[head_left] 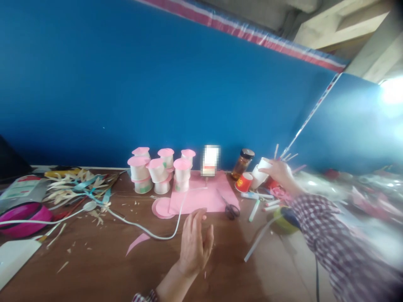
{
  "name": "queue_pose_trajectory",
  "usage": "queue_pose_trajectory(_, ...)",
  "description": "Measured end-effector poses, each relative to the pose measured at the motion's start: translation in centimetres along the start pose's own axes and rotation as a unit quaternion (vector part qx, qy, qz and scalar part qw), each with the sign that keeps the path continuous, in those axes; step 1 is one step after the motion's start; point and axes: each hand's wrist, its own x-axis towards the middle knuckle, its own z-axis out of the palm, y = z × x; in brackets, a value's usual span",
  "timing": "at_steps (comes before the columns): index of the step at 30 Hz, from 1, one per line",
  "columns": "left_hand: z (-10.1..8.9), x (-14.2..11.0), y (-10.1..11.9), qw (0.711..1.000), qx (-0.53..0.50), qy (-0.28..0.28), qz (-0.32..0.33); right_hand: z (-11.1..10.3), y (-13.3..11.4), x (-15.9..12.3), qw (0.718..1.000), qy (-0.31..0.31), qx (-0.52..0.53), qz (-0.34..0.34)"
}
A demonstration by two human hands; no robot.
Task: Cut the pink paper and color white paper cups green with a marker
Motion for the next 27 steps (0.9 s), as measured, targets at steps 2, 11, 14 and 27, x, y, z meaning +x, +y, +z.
queue_pose_trajectory(2, 0.1, 0.0, -0.1, 1.000, -0.002, -0.001, -0.004, -0.7, -0.2, -0.2, 0.999, 0.023, 0.011, 0.030)
queue_pose_trajectory(11, 0.1, 0.0, -0.2, 0.998, -0.052, -0.018, -0.040, -5.5, -2.9, -4.6, 0.975, 0.158, 0.140, 0.071)
queue_pose_trajectory(14, 0.2, 0.1, -0.1, 0.983, -0.146, -0.069, -0.087, -4.5, -6.1, -9.1, 0.964, 0.138, 0.224, 0.037)
queue_pose_trajectory(27, 1.0, 0.4, -0.8, 0.648, -0.620, -0.019, -0.441, 5.8, -16.0, -23.1, 0.855, 0.054, 0.415, -0.307)
